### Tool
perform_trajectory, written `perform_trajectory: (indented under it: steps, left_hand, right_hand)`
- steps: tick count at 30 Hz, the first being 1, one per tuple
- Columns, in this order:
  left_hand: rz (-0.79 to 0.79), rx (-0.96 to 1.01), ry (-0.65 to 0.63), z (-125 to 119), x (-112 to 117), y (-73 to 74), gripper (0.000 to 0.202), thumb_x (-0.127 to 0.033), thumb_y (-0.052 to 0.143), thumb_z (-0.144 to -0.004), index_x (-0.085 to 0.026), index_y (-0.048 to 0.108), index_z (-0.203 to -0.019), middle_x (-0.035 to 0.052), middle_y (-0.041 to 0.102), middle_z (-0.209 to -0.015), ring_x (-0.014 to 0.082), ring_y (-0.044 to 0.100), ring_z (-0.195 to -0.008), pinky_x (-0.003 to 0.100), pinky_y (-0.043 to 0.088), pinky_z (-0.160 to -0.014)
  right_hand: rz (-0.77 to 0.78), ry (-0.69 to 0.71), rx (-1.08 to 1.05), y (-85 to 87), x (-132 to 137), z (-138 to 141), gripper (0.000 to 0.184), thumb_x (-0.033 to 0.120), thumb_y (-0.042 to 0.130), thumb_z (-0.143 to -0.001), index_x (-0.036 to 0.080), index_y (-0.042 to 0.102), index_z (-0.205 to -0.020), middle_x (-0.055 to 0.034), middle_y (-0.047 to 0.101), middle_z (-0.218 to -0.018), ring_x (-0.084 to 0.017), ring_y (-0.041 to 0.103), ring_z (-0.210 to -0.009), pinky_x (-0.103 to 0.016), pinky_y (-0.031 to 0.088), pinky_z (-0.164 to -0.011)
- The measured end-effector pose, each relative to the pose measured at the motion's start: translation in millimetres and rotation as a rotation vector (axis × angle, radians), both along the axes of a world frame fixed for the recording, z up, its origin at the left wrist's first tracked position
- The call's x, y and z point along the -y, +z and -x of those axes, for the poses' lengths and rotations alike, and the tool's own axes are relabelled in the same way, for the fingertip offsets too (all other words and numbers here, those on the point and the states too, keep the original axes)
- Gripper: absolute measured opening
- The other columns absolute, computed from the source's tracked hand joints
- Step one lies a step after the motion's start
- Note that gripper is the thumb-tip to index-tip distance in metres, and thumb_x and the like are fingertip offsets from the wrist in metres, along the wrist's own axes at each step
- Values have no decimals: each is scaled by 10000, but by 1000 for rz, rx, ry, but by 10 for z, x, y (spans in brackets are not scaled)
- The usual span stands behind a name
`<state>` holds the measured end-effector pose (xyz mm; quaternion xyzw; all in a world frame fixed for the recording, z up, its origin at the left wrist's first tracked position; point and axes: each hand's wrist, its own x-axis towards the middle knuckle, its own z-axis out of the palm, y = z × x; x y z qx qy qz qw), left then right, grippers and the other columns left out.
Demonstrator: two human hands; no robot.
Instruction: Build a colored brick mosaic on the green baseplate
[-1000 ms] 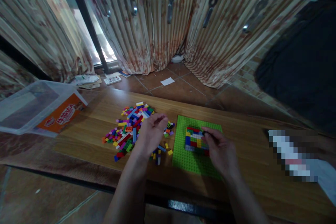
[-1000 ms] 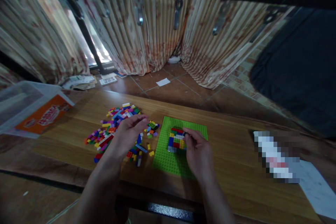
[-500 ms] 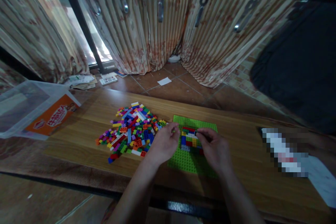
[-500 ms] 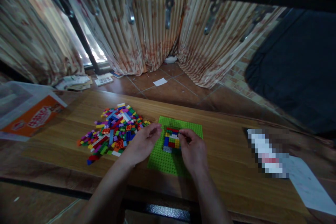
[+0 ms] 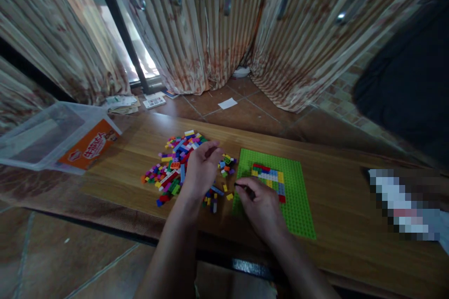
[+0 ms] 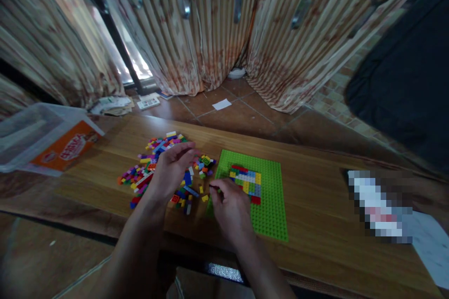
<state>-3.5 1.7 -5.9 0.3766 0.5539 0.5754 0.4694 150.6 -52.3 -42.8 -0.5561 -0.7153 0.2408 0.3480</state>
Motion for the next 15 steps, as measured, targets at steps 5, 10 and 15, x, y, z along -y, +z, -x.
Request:
perform_trajectory:
  steps: [5,10,15]
  left_hand:
    - [-21,34,12,73,4,-38,295,-276,708,-689,-134,675,-944,30,700,-792,145,629,-738,255,466,-706]
    - [-57,50,40,178,6,-10,253,-264,705,-691,-133,674,-904,19,688,-774,130,622,-721,249,475,-700]
    - [-47,68,130,344,46,107,259,-243,720,-681,-122,688,-908,20,687,-779,96,595,-659,219,465,-658]
  right_hand:
    - [-66,21,91,-78,28,80,149,217,543,-889,226,683,-939,-22,735,-944,-177,686,-865,-299,505,-782]
    - [-79,0,130,-122,35,80,157,245,545,-895,222,691,-951,-24,749,-958,-187,701,-867,-314,520,-793]
    - [-75,10,99,-107,59,80,188,283,522,-905,231,692,-966,-29,749,-974,-187,705,-879,-317,530,-793]
